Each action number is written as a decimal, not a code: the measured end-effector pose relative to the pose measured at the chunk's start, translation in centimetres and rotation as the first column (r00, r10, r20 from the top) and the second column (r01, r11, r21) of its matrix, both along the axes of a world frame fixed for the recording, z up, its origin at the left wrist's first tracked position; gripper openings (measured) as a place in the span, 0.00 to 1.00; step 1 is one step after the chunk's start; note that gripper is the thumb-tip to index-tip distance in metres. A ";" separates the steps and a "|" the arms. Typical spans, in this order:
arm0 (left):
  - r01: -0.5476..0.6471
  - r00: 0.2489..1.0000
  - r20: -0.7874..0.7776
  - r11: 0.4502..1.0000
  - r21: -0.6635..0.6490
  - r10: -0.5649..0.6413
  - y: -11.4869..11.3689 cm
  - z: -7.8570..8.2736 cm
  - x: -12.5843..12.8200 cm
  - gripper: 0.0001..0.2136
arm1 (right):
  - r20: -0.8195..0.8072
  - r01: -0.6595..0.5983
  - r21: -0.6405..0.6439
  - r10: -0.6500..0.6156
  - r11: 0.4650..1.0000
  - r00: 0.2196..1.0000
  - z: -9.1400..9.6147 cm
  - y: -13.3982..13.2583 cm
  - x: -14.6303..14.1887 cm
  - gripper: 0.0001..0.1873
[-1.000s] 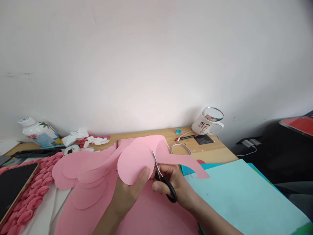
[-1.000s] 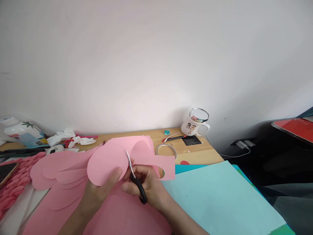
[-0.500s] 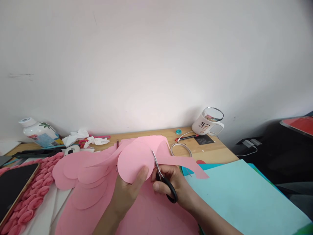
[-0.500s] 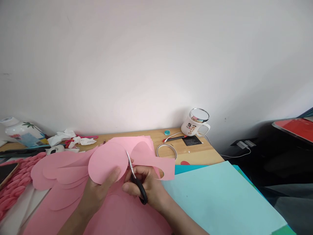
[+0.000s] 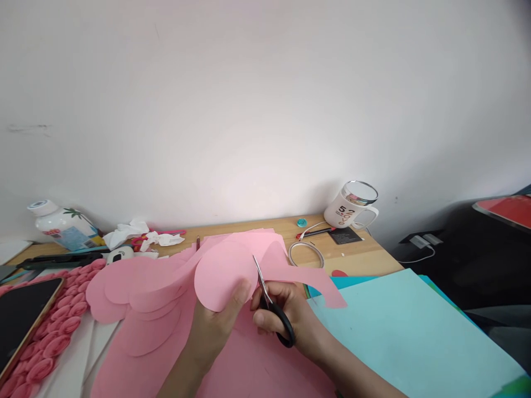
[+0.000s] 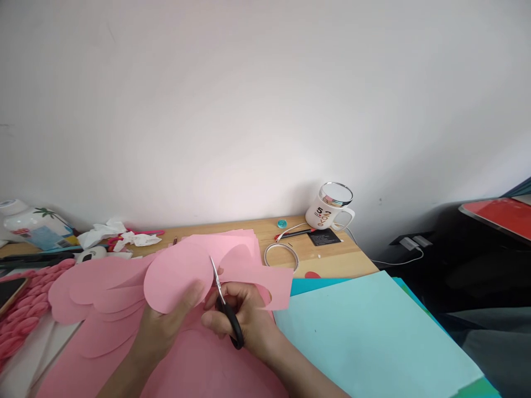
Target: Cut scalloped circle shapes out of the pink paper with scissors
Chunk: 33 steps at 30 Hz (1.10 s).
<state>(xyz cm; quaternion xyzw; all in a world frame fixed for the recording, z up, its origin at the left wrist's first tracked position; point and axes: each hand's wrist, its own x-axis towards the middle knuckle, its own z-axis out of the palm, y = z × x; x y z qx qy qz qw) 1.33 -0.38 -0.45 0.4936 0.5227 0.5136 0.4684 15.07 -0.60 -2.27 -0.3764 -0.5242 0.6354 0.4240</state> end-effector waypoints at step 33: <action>-0.017 0.999 -0.045 1.000 0.006 0.018 -0.3 0.9 0.3 0.09 | -0.019 -0.005 0.044 0.005 0.999 1.000 0.7 0.2 0.4 0.20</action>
